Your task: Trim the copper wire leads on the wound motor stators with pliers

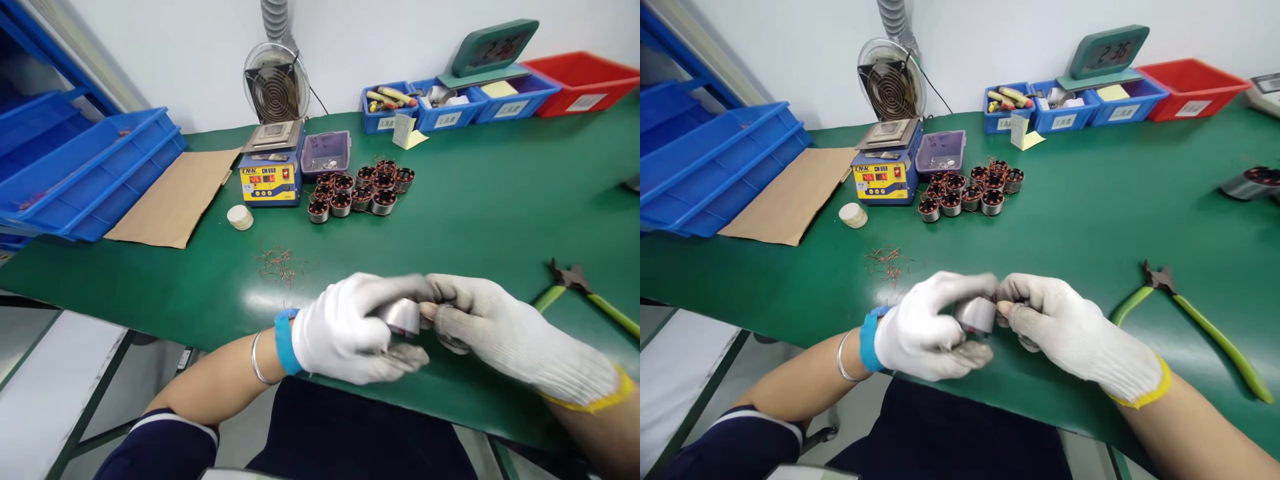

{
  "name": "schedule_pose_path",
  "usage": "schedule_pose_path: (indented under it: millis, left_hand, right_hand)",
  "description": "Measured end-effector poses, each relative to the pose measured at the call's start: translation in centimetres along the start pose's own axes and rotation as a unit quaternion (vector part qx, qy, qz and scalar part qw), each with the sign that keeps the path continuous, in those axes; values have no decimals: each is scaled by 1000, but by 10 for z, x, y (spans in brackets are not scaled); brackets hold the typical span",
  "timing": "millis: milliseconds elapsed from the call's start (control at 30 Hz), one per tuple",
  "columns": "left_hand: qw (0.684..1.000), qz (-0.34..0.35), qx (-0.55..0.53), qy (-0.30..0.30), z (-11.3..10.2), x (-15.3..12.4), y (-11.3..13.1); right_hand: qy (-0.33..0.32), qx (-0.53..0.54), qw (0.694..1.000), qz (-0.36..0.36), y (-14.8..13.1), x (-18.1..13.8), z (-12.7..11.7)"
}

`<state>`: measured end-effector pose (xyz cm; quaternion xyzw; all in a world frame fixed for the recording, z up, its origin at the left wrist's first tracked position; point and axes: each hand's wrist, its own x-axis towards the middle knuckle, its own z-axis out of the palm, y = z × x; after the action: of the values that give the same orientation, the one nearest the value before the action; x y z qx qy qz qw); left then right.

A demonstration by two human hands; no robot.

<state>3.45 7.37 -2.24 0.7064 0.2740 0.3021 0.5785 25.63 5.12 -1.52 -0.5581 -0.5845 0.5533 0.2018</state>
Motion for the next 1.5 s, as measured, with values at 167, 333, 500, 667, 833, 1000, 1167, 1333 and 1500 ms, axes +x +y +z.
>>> schedule_pose_path:
  millis: [167, 333, 500, 667, 833, 1000, 1167, 1333, 1500]
  left_hand:
    - [994, -50, 4, 99, 2, -1, 0]
    - [929, -275, -207, -137, -10, 12, -9]
    - [951, -163, -263, -6, -9, 12, -7]
    - [972, -45, -194, 127, 1, 2, -4]
    - [988, -133, 39, -63, -4, 7, -4]
    - [950, -89, 295, -58, -4, 9, -2]
    - [870, -63, 488, -26, -2, 10, -10]
    - [896, -76, 438, -22, -4, 14, -13]
    - [909, -89, 406, -11, -4, 14, -16]
  right_hand:
    - [46, -46, 998, -25, -1, -9, 0]
    - [95, -125, 986, -61, -3, -7, 2]
    - [85, -189, 978, -25, -5, 0, 0]
    - [40, -185, 981, -34, -9, -2, 3]
    - [80, -327, 934, -123, 0, -4, 10]
    - [109, -403, 905, -80, 8, 6, 12]
    - [163, -234, 958, 4, 8, 12, 9]
    - [302, -107, 947, -30, 14, 8, 24]
    - [321, -187, 915, -161, 13, -1, 21]
